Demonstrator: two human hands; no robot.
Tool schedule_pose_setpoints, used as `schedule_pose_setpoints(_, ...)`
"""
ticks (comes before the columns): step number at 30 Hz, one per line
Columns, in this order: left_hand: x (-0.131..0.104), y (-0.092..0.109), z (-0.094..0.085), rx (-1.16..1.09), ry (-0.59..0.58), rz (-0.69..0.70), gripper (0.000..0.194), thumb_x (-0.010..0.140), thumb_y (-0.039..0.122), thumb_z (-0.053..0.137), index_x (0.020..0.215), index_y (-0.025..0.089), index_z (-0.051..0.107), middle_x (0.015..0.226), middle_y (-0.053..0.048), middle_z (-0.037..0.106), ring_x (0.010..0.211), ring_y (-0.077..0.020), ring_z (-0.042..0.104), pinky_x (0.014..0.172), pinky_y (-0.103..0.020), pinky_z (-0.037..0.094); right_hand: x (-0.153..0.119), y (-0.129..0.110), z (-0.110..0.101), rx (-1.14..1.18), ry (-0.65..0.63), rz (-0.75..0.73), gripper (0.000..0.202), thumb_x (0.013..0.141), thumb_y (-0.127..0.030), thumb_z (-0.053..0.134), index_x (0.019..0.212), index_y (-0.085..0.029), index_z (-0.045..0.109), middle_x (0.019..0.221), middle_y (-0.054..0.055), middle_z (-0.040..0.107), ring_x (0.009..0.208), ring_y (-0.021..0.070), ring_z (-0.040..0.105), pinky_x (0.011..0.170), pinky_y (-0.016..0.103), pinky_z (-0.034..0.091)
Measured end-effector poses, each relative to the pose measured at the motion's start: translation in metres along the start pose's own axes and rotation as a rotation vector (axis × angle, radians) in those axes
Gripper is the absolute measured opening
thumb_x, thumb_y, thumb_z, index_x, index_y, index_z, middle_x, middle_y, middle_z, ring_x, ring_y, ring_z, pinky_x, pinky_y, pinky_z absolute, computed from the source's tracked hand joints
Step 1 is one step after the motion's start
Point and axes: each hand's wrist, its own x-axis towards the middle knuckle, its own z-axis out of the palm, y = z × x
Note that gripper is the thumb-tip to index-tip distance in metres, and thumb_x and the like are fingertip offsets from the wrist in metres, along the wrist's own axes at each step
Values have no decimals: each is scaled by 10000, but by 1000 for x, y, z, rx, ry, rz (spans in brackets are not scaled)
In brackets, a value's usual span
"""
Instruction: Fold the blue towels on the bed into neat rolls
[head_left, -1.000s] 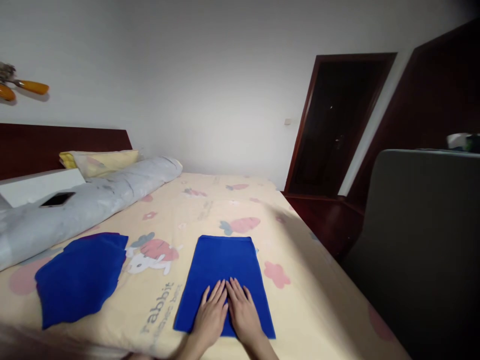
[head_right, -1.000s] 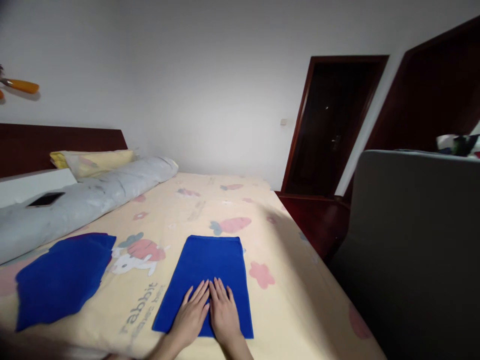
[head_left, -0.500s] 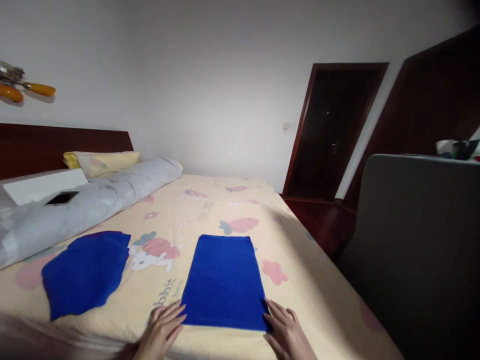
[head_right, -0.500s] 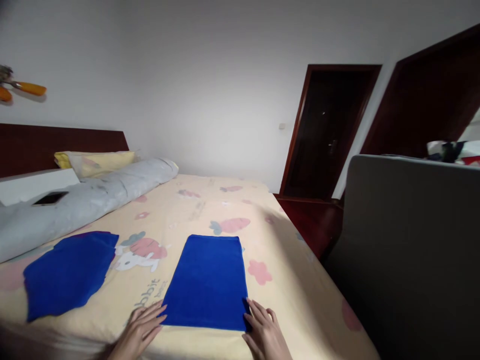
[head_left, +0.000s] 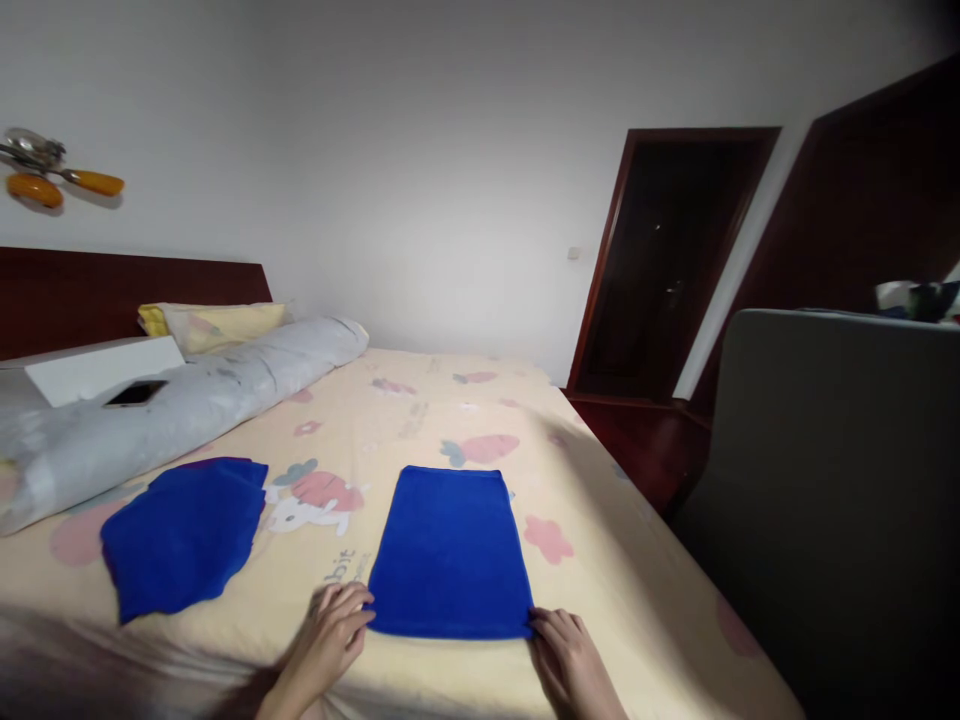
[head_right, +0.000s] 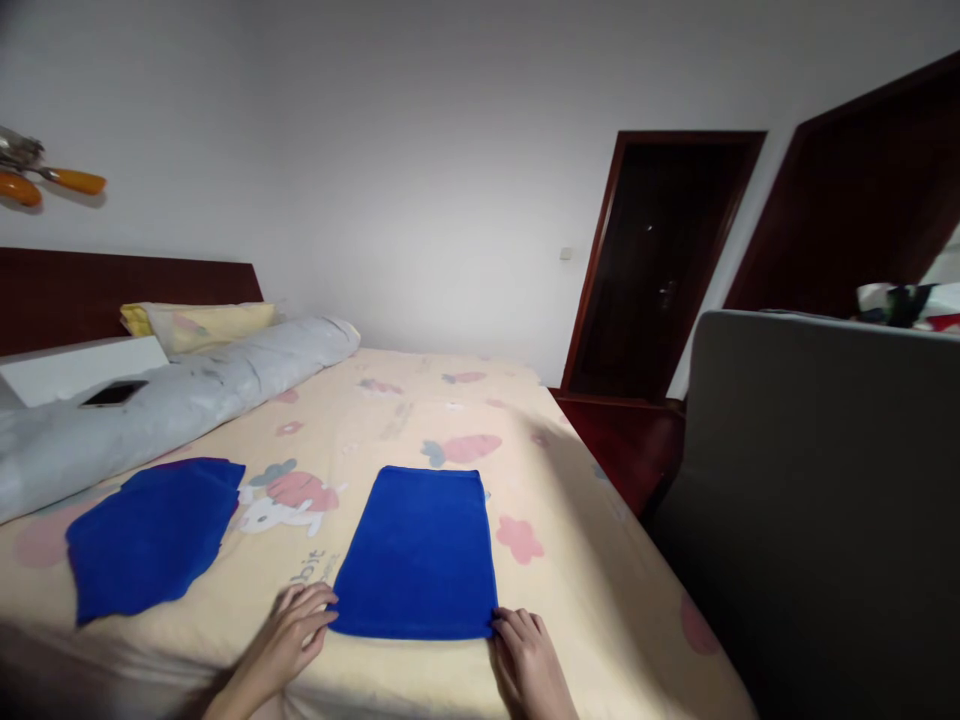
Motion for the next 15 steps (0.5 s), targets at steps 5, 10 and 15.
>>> schedule_pose_setpoints(5,0,8,-4,10,-7,-26,518,736,16,471,1115,321,648,1149,11,676,1096,-182,579,982,-340,415,6,-3,-4,0,-20,-30,276,870,-227,496,1109,-263,629,1188,89,641,985,246,604,814,393,485)
schedule_pose_setpoints(10,8,19,-11,24,-72,3,527,740,-18,444,1105,314,630,1143,13,662,1099,-191,564,1005,-360,397,12,-10,-4,-19,-42,-81,196,880,-242,533,1032,-278,652,1098,53,670,923,226,588,849,390,440)
schedule_pose_setpoints(15,9,16,-6,-65,-40,-36,463,742,-40,405,1001,254,653,1015,-13,687,980,-192,602,901,-336,455,14,-14,-8,78,-38,-35,195,916,-200,465,962,-231,651,930,44,677,831,195,577,802,345,426)
